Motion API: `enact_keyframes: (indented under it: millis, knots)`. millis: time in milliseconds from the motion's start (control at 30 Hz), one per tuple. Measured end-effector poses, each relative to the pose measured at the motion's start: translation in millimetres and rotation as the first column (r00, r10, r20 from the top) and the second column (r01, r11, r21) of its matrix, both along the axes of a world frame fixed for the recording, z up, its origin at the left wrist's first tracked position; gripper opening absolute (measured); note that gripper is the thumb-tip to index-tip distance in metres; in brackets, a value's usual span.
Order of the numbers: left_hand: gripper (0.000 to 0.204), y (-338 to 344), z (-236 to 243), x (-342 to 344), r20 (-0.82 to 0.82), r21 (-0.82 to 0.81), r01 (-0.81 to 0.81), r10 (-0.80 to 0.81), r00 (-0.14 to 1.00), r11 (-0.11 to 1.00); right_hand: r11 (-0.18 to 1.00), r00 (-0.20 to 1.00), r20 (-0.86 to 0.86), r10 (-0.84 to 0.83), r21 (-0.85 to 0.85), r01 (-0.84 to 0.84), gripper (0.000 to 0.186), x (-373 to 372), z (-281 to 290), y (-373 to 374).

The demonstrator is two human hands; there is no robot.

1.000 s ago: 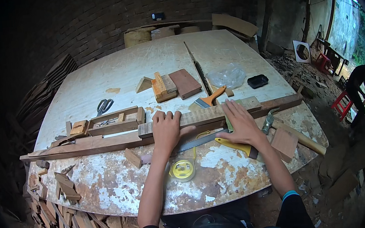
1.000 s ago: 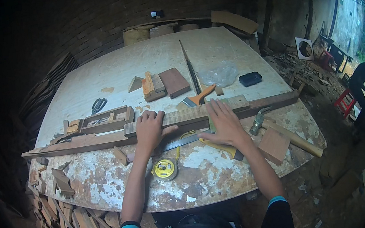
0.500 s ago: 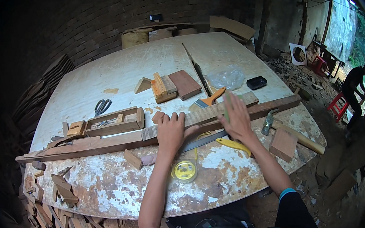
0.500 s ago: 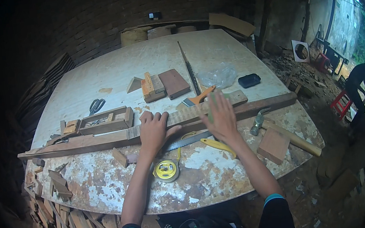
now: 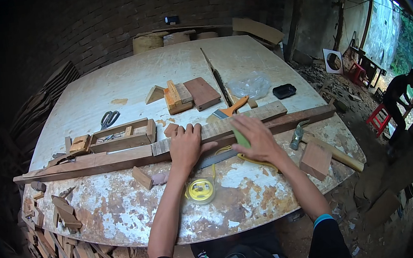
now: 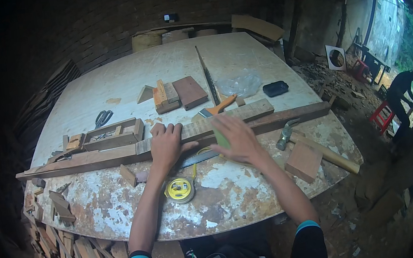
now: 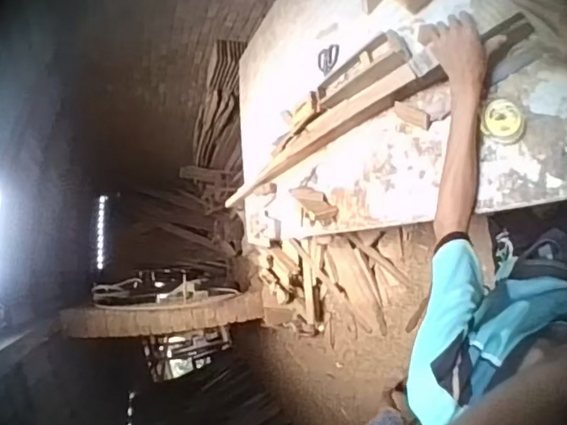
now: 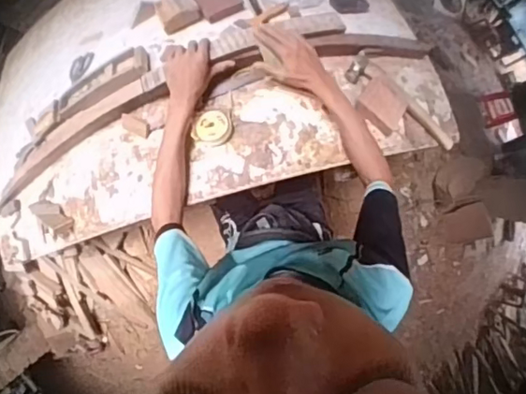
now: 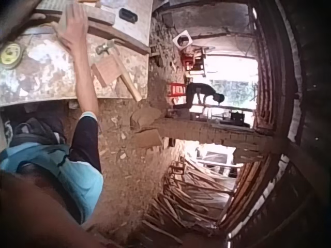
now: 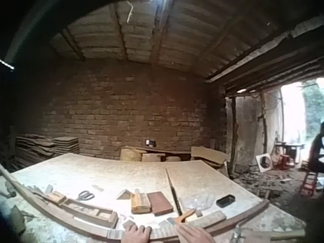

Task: The recorder is marking wood, brushing away debris, and filing components at a workshop table.

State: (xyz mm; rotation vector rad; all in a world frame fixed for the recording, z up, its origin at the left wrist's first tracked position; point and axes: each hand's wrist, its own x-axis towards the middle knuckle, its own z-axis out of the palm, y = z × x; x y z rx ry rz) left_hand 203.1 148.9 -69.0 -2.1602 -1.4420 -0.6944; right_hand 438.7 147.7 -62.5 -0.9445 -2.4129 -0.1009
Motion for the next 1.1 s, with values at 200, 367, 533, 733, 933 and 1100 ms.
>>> enact_keyframes:
  millis: [200, 367, 533, 733, 933, 1100]
  knots:
    - [0.06, -0.7, -0.7, -0.4, 0.049, 0.002, -0.025, 0.025, 0.998, 1.0, 0.996, 0.996, -0.004, -0.084, 0.039, 0.085, 0.06, 2.2, -2.1, -6.2]
    - [0.06, -3.0, -1.3, 2.2, 0.069, -0.022, 0.005, -0.003, 0.998, 1.0, 0.902, 0.903, -0.01, -0.43, -0.045, 0.429, 0.068, 24.6, 6.7, 17.5]
    - [0.06, -1.7, 0.7, 3.7, 0.076, -0.011, 0.01, -0.009, 0.997, 1.0, 0.93, 0.932, 0.053, -0.359, -0.062, 0.362, 0.067, 45.5, 4.5, 22.5]
    - [0.06, -0.9, -0.2, 3.5, 0.058, 0.013, 0.017, -0.017, 0.998, 1.0, 0.955, 0.969, 0.041, -0.242, -0.163, 0.246, 0.067, 41.5, 6.9, 11.6]
    - [0.058, -0.5, -2.2, 2.7, 0.053, -0.006, -0.002, 0.002, 0.999, 1.0, 0.938, 0.943, -0.013, -0.333, -0.104, 0.33, 0.061, 42.0, 2.1, 18.8]
    - [0.06, -2.1, -3.2, 2.1, 0.064, -0.017, -0.013, 0.015, 0.998, 1.0, 0.97, 0.973, 0.035, -0.227, -0.079, 0.229, 0.052, 26.8, 3.9, 4.1]
